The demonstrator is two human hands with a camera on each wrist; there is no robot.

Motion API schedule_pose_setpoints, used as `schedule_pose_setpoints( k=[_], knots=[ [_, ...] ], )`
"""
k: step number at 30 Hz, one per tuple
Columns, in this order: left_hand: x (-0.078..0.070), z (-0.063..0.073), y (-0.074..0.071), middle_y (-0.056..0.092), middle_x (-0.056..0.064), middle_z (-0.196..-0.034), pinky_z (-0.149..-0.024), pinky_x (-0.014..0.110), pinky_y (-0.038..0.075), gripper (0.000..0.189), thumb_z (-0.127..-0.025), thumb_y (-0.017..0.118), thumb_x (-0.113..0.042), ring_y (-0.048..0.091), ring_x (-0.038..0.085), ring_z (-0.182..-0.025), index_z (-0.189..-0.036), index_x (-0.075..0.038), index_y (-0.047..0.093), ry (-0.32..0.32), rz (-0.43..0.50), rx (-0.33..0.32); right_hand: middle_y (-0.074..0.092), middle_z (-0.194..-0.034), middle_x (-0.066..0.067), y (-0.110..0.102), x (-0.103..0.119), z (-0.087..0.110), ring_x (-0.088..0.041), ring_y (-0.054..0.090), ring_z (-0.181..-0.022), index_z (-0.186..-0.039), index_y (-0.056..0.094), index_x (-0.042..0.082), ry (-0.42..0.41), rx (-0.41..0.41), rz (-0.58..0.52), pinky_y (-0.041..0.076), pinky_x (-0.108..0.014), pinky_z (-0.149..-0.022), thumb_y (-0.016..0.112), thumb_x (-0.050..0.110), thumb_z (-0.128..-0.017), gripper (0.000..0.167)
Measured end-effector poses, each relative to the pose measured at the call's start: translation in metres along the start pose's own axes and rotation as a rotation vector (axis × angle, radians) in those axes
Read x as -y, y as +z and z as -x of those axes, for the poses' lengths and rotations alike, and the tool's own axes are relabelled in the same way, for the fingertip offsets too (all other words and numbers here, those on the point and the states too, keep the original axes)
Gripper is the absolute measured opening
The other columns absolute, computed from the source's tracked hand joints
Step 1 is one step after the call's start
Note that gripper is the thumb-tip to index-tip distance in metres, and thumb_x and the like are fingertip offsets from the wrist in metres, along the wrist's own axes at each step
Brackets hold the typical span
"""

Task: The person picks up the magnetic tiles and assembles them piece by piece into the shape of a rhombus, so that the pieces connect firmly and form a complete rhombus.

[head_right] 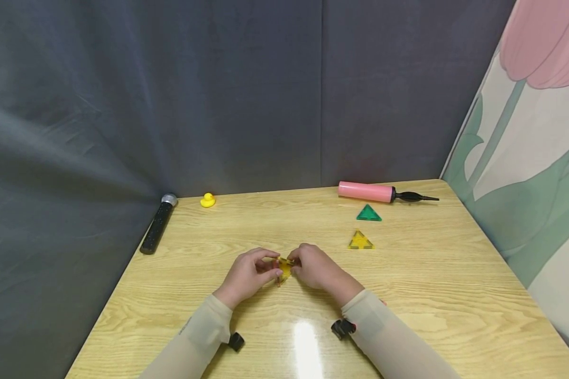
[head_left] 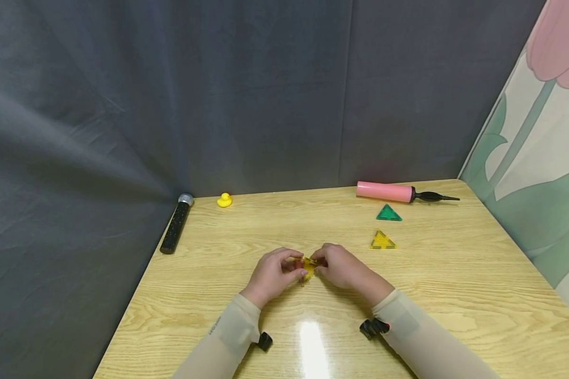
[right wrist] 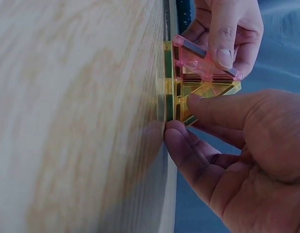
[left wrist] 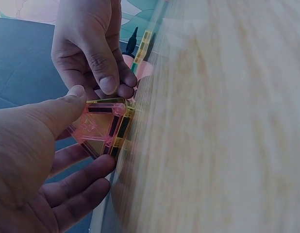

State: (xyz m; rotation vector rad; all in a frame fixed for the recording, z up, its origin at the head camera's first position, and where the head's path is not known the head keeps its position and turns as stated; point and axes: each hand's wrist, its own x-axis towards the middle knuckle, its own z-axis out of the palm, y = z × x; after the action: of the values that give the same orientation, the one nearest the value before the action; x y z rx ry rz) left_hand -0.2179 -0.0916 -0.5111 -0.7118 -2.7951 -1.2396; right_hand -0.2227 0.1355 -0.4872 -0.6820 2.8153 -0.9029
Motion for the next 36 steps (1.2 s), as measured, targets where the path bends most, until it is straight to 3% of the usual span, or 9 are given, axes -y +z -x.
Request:
schedule_pose_setpoints(
  k=[17, 26, 36],
  knots=[
    [-0.001, 0.003, -0.005, 0.069, -0.013, -0.115, -0.082, 0.028, 0.057, 0.04, -0.093, 0.081, -0.039, 0.07, 0.008, -0.093, -0.129, -0.025, 0.072, -0.016, -0.032, -0.018, 0.061, -0.095, -0.001, -0.01, 0.002, 0.009, -0.014, 0.055, -0.083, -0.125, 0.073, 0.001, 0.022, 0.02, 0.009, 0.052, -0.036, -0.076, 0.082, 0.011, -0.093, 0.035],
    [0.004, 0.004, -0.01, 0.069, -0.014, -0.114, -0.084, 0.031, 0.058, 0.044, -0.093, 0.081, -0.043, 0.07, 0.007, -0.093, -0.131, -0.022, 0.072, -0.02, -0.035, -0.039, 0.066, -0.11, -0.008, -0.024, -0.004, 0.03, -0.027, 0.068, -0.103, -0.127, 0.071, 0.003, -0.015, -0.031, 0.007, 0.058, -0.044, -0.089, 0.084, 0.015, -0.09, 0.04],
    [0.01, 0.007, -0.018, 0.068, -0.017, -0.118, -0.088, 0.034, 0.059, 0.045, -0.093, 0.08, -0.045, 0.071, 0.007, -0.099, -0.132, -0.026, 0.072, -0.068, -0.068, -0.042, 0.066, -0.115, -0.006, -0.038, -0.03, 0.06, -0.03, 0.066, -0.109, -0.127, 0.071, 0.005, -0.027, -0.095, -0.004, 0.057, -0.049, -0.091, 0.086, 0.019, -0.09, 0.042]
  ],
)
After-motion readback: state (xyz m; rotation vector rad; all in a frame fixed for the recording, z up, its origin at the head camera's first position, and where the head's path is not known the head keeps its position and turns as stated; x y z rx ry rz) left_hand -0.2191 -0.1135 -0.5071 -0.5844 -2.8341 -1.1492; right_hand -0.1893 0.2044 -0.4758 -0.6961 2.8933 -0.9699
